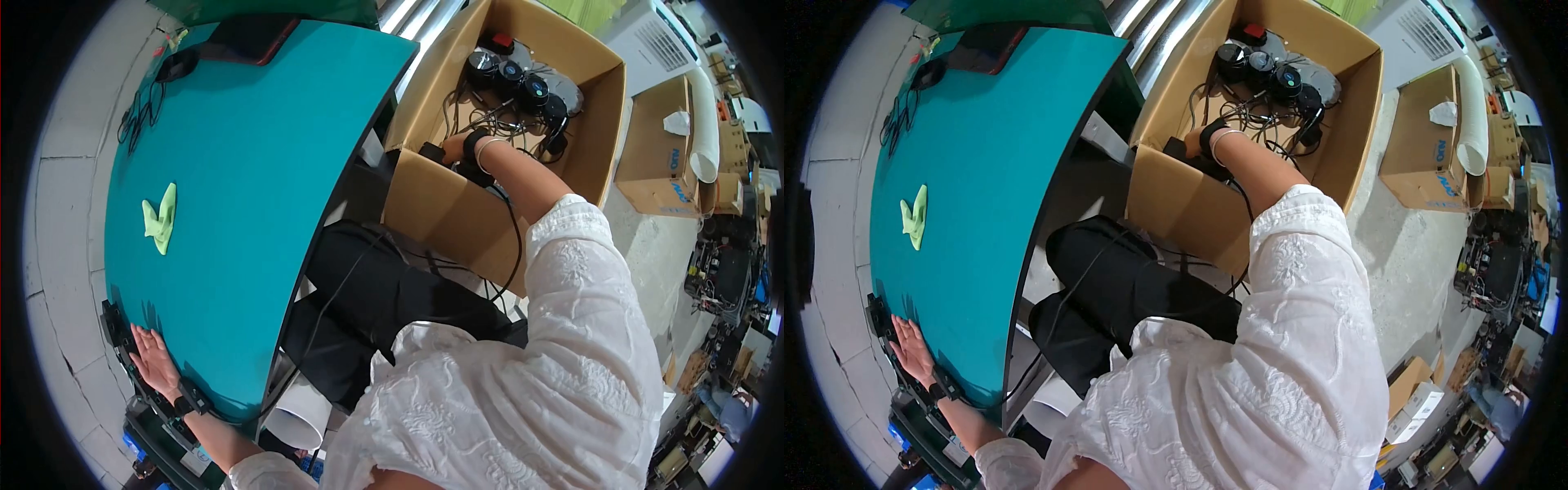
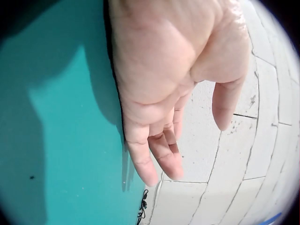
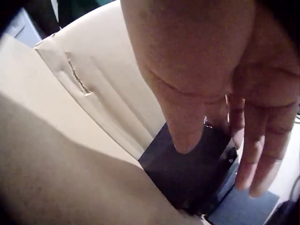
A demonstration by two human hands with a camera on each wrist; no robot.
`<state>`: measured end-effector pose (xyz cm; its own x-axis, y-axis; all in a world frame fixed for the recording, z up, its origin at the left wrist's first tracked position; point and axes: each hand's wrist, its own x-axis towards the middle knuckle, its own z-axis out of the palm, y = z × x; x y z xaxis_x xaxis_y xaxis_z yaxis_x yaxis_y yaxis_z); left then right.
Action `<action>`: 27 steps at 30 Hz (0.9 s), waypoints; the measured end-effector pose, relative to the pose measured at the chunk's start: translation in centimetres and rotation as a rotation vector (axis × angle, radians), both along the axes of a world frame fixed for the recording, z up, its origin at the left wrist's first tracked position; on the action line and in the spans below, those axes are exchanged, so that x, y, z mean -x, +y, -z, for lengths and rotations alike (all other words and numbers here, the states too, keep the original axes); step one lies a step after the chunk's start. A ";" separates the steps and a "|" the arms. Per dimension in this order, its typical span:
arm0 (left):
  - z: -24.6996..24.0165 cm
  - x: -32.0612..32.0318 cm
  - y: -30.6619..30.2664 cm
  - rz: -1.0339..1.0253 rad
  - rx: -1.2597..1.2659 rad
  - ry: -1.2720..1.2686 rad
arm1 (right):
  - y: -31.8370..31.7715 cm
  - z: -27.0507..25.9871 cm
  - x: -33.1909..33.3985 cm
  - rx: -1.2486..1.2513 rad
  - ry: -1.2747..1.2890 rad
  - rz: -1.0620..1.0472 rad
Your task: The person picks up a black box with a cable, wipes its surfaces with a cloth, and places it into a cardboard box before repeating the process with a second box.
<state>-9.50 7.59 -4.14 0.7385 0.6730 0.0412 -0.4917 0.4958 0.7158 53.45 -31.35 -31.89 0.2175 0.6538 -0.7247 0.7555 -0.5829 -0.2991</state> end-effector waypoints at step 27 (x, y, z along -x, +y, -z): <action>-3.7 -1.2 -8.4 -0.508 -0.288 0.304 | 7.6 -36.2 26.0 -0.684 0.570 -0.130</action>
